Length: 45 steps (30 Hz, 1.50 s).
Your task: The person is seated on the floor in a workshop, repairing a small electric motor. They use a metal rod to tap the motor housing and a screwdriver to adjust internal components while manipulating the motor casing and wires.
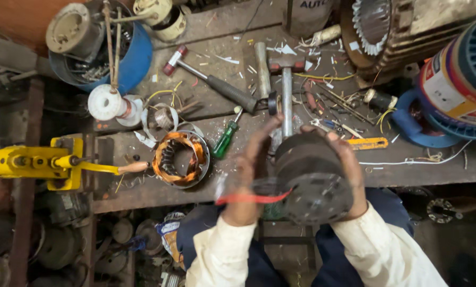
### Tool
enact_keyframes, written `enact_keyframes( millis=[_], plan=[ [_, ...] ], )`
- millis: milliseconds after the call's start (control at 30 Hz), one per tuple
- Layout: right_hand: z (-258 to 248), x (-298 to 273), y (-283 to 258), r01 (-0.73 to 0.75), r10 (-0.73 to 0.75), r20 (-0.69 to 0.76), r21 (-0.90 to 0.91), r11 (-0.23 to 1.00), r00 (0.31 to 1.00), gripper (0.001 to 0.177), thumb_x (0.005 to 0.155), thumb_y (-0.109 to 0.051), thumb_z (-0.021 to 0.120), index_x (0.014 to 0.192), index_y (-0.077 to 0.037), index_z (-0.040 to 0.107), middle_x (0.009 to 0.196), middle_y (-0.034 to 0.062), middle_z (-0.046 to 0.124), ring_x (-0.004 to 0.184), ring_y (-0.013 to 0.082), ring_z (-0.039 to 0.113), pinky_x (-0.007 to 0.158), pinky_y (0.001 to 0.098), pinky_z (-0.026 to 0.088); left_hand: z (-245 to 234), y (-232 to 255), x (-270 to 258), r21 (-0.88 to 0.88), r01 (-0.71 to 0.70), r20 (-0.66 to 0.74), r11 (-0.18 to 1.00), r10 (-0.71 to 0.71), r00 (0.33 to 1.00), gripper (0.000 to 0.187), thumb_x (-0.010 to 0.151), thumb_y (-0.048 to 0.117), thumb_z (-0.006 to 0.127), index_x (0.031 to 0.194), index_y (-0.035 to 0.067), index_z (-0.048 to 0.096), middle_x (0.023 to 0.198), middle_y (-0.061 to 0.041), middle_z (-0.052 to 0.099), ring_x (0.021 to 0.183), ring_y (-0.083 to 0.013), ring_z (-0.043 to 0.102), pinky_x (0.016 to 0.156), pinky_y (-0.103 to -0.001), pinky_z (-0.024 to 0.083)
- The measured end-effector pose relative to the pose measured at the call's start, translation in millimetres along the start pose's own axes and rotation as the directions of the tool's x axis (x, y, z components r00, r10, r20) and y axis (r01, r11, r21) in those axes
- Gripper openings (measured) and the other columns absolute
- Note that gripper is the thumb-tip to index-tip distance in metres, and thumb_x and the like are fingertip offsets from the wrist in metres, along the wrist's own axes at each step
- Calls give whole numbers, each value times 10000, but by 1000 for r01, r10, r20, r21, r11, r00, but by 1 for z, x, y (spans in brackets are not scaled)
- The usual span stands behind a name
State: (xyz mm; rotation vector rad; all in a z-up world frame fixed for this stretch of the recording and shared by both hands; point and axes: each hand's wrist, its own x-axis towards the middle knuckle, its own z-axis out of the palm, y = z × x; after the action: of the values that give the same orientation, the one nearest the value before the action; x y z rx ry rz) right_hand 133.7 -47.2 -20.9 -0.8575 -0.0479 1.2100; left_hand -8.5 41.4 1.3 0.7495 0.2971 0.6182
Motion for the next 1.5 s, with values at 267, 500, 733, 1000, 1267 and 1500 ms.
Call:
enact_keyframes(
  millis=[267,500,733,1000,1267,1500],
  plan=[
    [-31,9,5,22,14,105,-329,944,994,569,1061,-357,406,1383,74,590,1273,177,686,1114,234,679,1004,358,509,-3,-16,-15,555,-124,-15,823,159,987,675,1079,440,418,1579,-12,395,1568,-193,492,1513,-301,439,1281,-377,289],
    [-29,18,1,33,38,142,-463,886,989,511,1015,-311,502,1303,79,664,1195,174,731,1055,232,693,973,358,522,-1,-14,-29,845,-277,84,458,398,914,641,1111,447,410,1585,17,375,1556,-199,485,1509,-347,447,1314,-427,308],
    [-23,29,8,246,-55,294,-662,708,954,474,1057,-316,468,1282,47,674,1203,161,754,1074,273,739,1006,361,550,-20,-9,-17,796,-204,1,569,336,942,778,881,433,714,1484,-7,493,1375,-174,529,1362,-312,499,1202,-422,386],
    [-60,103,4,836,-167,819,-537,117,549,516,1099,-393,394,1389,-9,581,1362,221,644,1237,345,656,1117,435,396,-19,-26,1,90,-146,-402,985,170,900,613,939,330,681,1426,-24,564,1356,-136,618,1213,-208,616,1063,-336,493],
    [24,107,-10,-95,-384,-59,-993,-74,921,547,985,-503,691,1106,30,691,988,249,723,933,377,698,865,493,531,-37,-38,14,-375,-203,-421,905,29,906,465,1016,333,607,1371,34,581,1266,-115,663,1133,-220,664,1033,-385,521],
    [79,7,-2,757,-648,597,-651,-48,472,610,915,-540,694,1218,-19,597,1203,140,638,1142,287,637,1036,432,510,-41,-42,15,-635,-162,-278,755,-28,960,572,1070,509,512,1408,50,567,1323,-149,662,1199,-284,652,1081,-454,526]
  ],
)
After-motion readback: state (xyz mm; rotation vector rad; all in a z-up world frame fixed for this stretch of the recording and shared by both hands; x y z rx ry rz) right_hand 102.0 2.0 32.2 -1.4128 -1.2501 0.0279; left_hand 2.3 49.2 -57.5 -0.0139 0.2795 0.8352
